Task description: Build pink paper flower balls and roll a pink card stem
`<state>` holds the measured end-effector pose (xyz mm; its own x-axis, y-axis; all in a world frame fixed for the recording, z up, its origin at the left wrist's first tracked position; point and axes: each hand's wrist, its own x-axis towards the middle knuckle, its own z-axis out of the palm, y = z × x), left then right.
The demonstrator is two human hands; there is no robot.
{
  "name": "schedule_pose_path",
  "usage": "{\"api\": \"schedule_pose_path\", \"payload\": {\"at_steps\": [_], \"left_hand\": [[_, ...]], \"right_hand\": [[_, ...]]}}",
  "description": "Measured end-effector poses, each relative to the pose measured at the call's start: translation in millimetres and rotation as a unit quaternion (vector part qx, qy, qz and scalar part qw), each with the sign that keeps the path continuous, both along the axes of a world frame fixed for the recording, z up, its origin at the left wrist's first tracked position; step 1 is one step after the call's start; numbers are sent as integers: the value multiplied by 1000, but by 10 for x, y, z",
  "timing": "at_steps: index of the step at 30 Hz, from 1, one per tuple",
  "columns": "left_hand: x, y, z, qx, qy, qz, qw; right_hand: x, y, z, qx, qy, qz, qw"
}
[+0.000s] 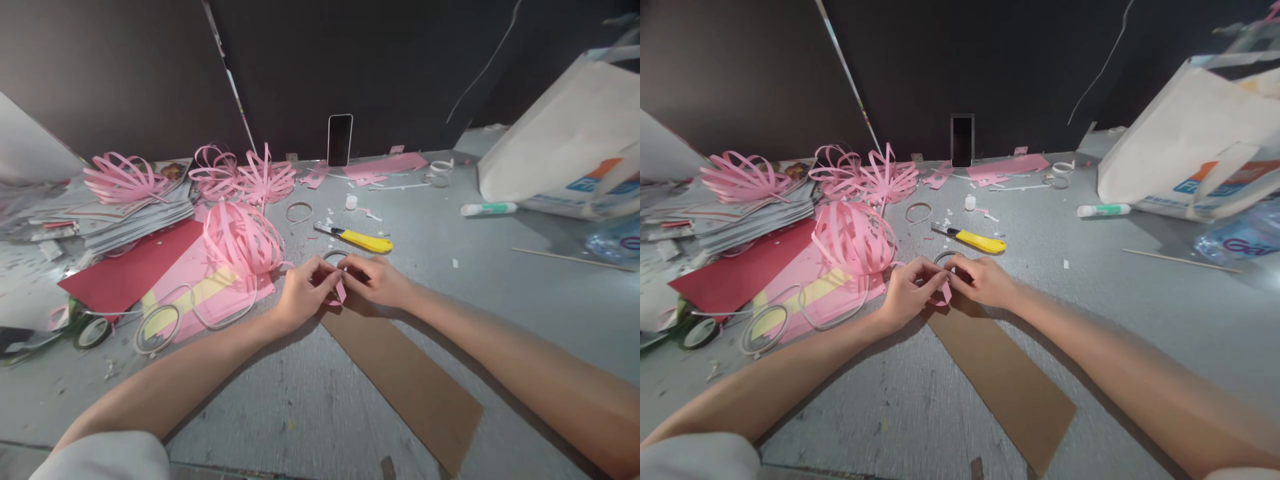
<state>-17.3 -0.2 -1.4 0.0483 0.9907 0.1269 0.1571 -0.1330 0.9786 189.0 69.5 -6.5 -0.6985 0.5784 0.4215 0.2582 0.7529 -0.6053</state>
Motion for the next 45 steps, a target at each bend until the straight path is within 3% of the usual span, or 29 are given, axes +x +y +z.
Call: {"api": "schedule_pose_path", "payload": {"at_steps": [33, 45], "left_hand": [[3, -2, 10, -2, 0, -3, 1000], [8, 3, -14, -40, -57, -16, 997]], "right_hand": [[-6, 9, 7, 6, -7, 1, 1000], [59, 26, -70, -30, 19, -21, 999]]}}
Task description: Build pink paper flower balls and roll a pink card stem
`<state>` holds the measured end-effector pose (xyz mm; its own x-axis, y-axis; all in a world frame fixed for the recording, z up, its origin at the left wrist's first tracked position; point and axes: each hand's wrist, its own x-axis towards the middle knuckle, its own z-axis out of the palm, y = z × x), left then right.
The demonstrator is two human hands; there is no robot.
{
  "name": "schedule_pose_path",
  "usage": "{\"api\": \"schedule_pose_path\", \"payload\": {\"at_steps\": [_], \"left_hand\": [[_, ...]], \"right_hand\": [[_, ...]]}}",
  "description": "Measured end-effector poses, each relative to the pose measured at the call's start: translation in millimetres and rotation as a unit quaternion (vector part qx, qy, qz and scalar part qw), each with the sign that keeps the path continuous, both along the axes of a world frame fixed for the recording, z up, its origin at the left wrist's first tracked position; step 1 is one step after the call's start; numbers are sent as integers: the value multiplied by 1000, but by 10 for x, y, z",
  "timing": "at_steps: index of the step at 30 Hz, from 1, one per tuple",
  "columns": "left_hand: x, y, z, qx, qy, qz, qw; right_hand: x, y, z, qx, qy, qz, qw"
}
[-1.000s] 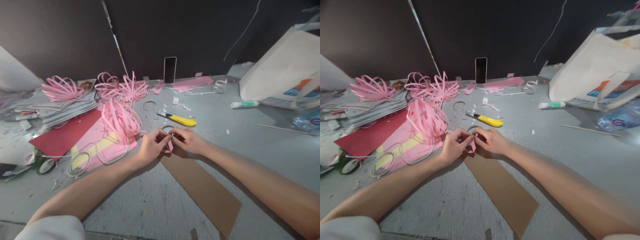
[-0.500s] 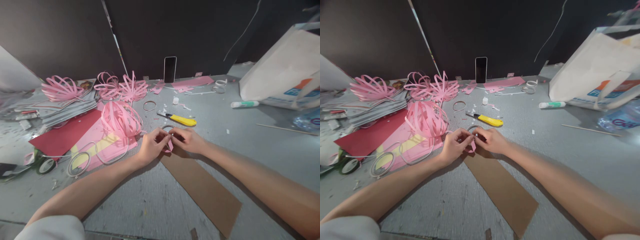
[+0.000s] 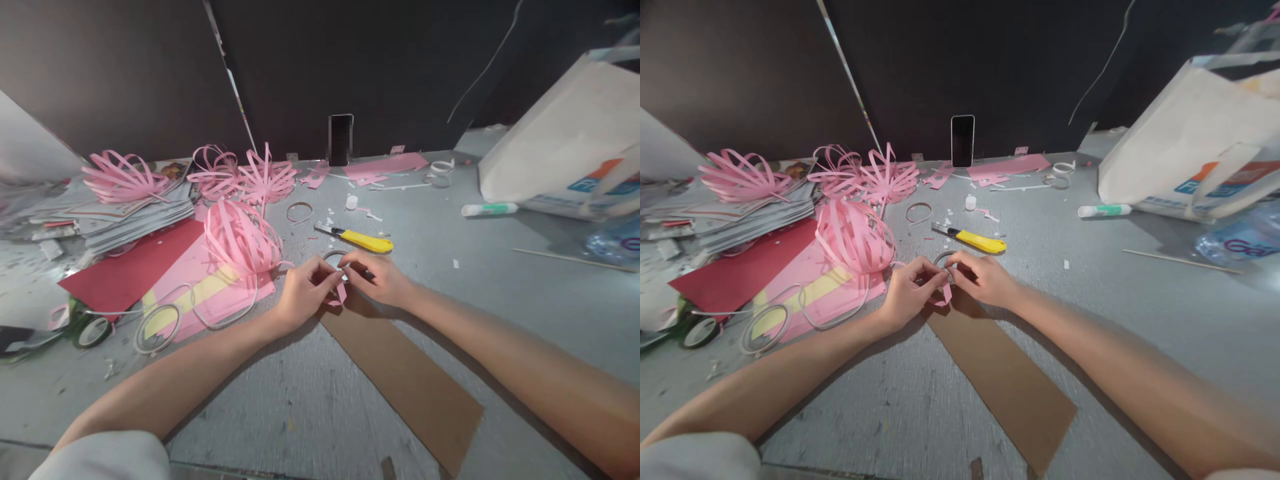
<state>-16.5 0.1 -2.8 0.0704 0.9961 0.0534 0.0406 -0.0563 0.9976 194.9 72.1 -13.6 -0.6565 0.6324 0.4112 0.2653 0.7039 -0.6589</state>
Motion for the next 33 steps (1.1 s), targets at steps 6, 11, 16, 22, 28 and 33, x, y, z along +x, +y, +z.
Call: {"api": "schedule_pose_path", "payload": {"at_steps": [6, 11, 16, 22, 28, 33], "left_hand": [[-8, 11, -20, -15, -6, -8, 1000], [-13, 23, -29, 8, 26, -4, 1000], [-27, 26, -58, 38, 80, -3, 996], [-28, 25, -42, 53, 101, -13, 993], [-24, 24, -29, 43, 90, -31, 995], [-23, 31, -62, 37, 77, -37, 996]], "right_hand": [[-8, 9, 28, 5, -13, 21, 1000], [-14, 5, 95, -24, -15, 27, 999], [-24, -2, 144, -43, -32, 49, 997], [-39, -10, 133, -36, -33, 46, 998], [-40, -8, 122, -8, -36, 41, 998], [-38, 0, 104, 12, -39, 40, 998]]}}
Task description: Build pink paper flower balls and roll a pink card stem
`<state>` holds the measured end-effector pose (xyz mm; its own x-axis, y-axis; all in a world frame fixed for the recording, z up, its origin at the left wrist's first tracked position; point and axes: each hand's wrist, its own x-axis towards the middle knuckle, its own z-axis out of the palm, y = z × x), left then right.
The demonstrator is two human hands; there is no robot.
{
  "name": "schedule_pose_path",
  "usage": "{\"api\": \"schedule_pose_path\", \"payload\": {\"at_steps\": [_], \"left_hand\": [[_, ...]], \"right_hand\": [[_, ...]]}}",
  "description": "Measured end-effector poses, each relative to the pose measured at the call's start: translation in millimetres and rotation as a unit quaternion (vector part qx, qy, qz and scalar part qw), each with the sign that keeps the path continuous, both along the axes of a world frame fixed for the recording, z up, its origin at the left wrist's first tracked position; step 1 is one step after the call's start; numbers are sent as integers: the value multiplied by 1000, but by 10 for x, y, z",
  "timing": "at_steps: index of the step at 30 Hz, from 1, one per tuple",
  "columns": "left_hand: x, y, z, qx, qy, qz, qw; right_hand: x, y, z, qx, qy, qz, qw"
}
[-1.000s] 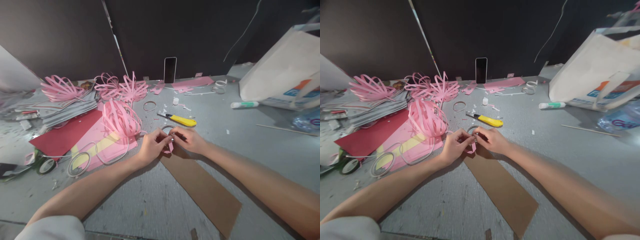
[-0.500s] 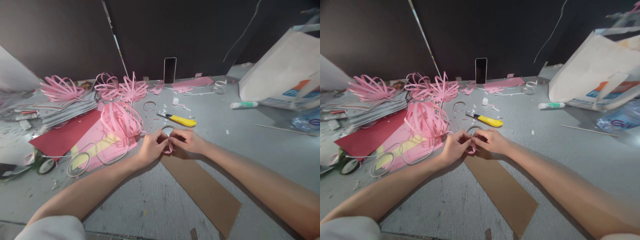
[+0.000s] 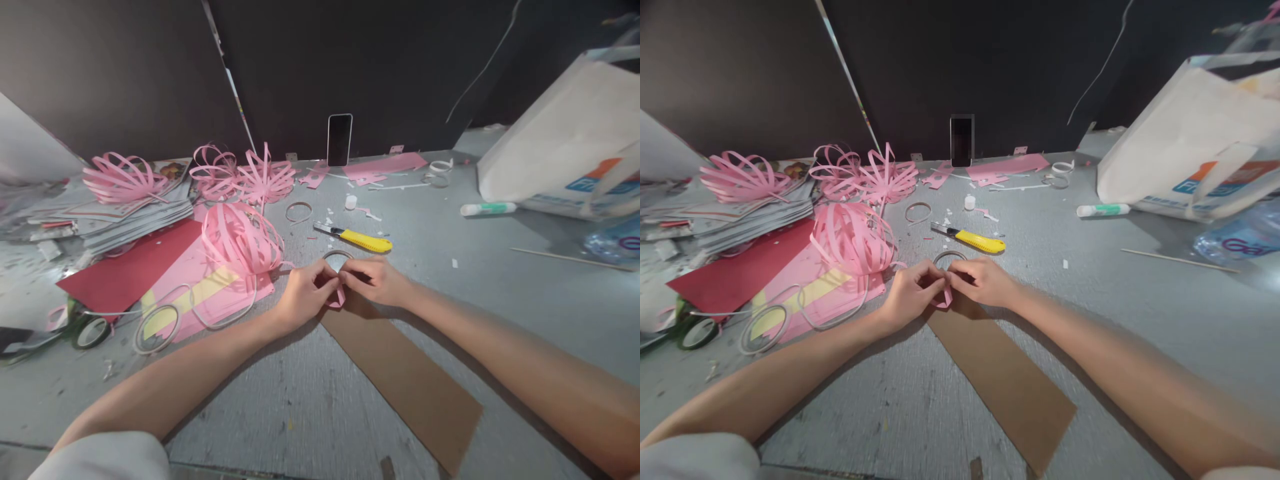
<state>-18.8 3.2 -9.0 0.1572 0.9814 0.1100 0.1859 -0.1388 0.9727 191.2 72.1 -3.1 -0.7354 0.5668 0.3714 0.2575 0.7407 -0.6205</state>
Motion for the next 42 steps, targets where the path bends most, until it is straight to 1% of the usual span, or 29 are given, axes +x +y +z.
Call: {"api": "schedule_pose_path", "payload": {"at_steps": [6, 15, 19, 24, 27, 30, 35, 42], "left_hand": [[6, -10, 16, 2, 0, -16, 1000], [5, -11, 25, 8, 26, 1, 1000], [11, -21, 33, -5, 12, -11, 1000], [7, -27, 13, 3, 12, -9, 1000], [12, -34, 17, -12, -14, -20, 1000], [17, -38, 29, -17, -17, -27, 999], [3, -26, 14, -19, 5, -24, 1000], [-9, -19, 12, -2, 33, -21, 999]], "right_hand": [[3, 3, -14, 13, 2, -3, 1000], [-21, -17, 1, -21, 2, -32, 999], [-19, 7, -10, -63, 17, -49, 997], [-17, 15, -37, -120, 25, -30, 992], [-24, 7, -32, -161, 41, -35, 985], [-29, 4, -16, -190, 47, -35, 980], [-28, 12, -5, -200, 50, -24, 978], [-19, -3, 26, -201, 54, -13, 978]]}}
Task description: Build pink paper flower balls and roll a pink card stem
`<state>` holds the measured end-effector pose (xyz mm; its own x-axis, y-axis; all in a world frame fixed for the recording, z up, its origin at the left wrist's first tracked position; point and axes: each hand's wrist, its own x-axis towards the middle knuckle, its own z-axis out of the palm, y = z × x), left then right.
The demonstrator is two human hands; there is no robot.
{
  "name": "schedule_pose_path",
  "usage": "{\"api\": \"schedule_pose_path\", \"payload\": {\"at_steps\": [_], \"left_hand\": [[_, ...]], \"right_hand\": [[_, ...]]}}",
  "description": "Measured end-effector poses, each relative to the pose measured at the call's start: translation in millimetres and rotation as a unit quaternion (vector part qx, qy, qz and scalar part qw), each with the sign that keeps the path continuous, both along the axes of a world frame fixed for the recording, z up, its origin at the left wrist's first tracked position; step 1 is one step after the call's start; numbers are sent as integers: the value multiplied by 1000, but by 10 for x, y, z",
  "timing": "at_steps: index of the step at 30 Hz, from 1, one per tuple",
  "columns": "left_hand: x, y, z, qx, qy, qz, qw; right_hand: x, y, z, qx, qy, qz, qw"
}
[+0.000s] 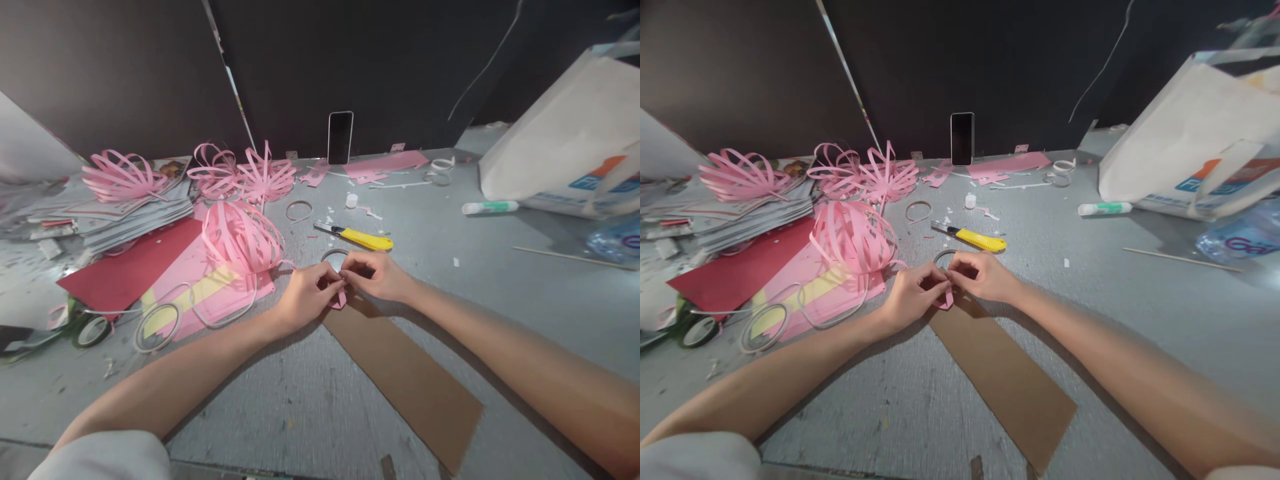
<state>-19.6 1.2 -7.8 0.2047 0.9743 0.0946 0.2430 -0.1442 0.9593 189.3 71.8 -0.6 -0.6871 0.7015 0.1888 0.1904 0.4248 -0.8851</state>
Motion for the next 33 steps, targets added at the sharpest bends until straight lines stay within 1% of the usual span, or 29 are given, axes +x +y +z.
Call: {"api": "schedule_pose_path", "payload": {"at_steps": [7, 18, 24, 29, 33], "left_hand": [[9, -11, 15, -9, -7, 3, 1000], [6, -10, 4, 1, -10, 6, 1000], [19, -20, 21, 1, -23, 8, 1000], [26, -20, 41, 8, -11, 17, 1000], [20, -7, 25, 26, 10, 28, 999]], "right_hand": [[8, -11, 17, -5, 0, 3, 1000], [3, -19, 47, -9, -8, 8, 1000], [5, -6, 27, -12, -7, 12, 1000], [4, 4, 30, 0, -13, 16, 1000], [0, 1, 45, 5, -15, 17, 1000]]}}
